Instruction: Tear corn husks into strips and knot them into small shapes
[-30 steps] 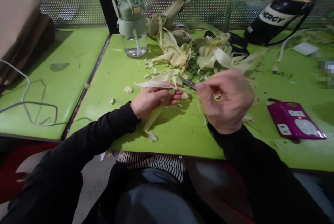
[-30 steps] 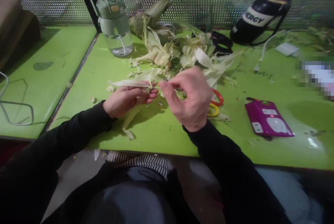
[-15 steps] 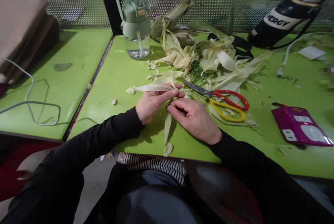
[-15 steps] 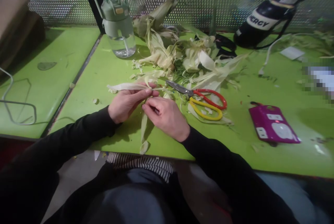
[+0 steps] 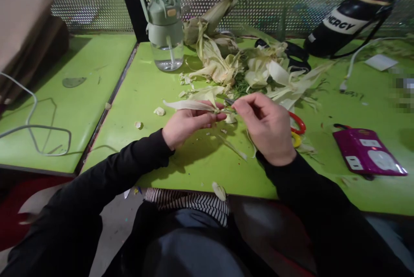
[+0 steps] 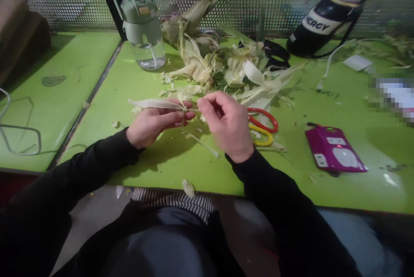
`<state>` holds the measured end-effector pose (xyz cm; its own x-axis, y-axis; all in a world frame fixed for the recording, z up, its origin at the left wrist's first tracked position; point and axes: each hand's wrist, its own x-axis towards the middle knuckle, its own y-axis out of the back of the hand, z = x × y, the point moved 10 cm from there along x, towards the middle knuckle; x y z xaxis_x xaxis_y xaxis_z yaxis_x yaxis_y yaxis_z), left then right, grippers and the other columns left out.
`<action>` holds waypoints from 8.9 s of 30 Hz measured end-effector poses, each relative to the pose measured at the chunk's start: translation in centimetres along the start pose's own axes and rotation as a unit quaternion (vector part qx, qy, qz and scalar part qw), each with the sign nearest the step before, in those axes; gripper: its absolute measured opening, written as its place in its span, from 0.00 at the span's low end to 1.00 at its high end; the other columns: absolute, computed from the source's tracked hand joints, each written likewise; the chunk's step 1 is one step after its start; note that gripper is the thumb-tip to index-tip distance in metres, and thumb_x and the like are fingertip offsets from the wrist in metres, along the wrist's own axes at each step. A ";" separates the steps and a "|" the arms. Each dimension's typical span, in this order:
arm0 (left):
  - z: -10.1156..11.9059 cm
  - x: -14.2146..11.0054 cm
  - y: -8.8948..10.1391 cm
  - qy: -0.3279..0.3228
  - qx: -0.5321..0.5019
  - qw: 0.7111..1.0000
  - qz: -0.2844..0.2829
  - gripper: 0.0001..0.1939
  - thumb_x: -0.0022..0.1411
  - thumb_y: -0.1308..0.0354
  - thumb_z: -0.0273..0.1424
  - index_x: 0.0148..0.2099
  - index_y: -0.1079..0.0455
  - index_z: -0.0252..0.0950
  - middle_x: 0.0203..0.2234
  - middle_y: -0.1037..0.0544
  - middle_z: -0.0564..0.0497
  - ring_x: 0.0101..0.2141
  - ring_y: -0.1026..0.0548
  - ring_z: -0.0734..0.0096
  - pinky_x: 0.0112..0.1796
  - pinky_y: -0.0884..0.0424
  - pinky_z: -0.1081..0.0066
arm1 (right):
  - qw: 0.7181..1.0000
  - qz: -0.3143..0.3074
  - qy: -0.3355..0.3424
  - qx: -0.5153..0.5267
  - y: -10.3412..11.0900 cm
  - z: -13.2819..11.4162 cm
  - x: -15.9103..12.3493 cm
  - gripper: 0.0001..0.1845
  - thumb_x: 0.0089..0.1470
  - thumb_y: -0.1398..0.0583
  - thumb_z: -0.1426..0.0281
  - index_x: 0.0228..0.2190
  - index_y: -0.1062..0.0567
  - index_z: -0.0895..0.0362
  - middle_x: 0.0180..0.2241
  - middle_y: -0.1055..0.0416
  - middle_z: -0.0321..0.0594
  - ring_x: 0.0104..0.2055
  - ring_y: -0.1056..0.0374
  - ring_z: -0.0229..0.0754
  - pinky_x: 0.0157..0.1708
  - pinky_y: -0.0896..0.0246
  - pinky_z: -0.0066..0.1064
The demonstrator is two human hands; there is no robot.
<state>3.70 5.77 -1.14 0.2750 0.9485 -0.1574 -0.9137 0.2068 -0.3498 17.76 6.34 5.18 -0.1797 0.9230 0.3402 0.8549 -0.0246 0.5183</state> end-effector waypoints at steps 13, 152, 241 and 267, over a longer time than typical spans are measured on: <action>-0.9 -1.1 -2.5 0.005 0.050 0.996 -0.080 0.02 0.57 0.36 0.22 0.35 0.24 0.30 0.32 0.18 0.49 0.34 0.19 0.73 0.41 0.24 0.72 | 0.966 -0.144 -0.090 0.192 -3.8 2.1 0.0 0.20 0.56 0.36 0.51 0.26 0.23 0.54 0.24 0.29 0.34 0.26 0.35 0.36 0.29 0.36 0.31; -0.1 0.4 1.7 0.054 0.008 0.996 0.067 0.03 0.63 0.38 0.21 0.41 0.24 0.28 0.30 0.18 0.50 0.28 0.21 0.80 0.30 0.26 0.80 | 0.920 0.086 0.305 -0.229 -0.1 -3.8 -1.3 0.07 0.58 0.35 0.64 0.30 0.25 0.51 0.30 0.24 0.43 0.35 0.30 0.49 0.38 0.36 0.43; -1.1 0.7 0.3 0.047 0.186 0.980 -0.051 0.08 0.56 0.33 0.24 0.39 0.23 0.28 0.29 0.18 0.50 0.28 0.24 0.79 0.39 0.24 0.72 | 0.927 -0.184 -0.168 0.280 -4.1 2.9 0.1 0.08 0.56 0.39 0.72 0.35 0.18 0.53 0.33 0.19 0.39 0.23 0.33 0.35 0.21 0.38 0.29; -2.0 0.4 0.4 0.118 0.134 0.984 -0.013 0.07 0.60 0.37 0.20 0.29 0.28 0.29 0.20 0.23 0.53 0.21 0.27 0.82 0.31 0.26 0.76 | 0.994 -0.060 0.088 0.037 -2.6 -0.2 -0.5 0.05 0.58 0.34 0.64 0.32 0.20 0.51 0.34 0.24 0.38 0.32 0.30 0.40 0.32 0.31 0.35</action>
<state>3.98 5.74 -3.15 0.3325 0.8667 -0.3718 -0.9427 0.3164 -0.1056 15.58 5.85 3.83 -0.3597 0.8362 0.4140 0.8539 0.1161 0.5074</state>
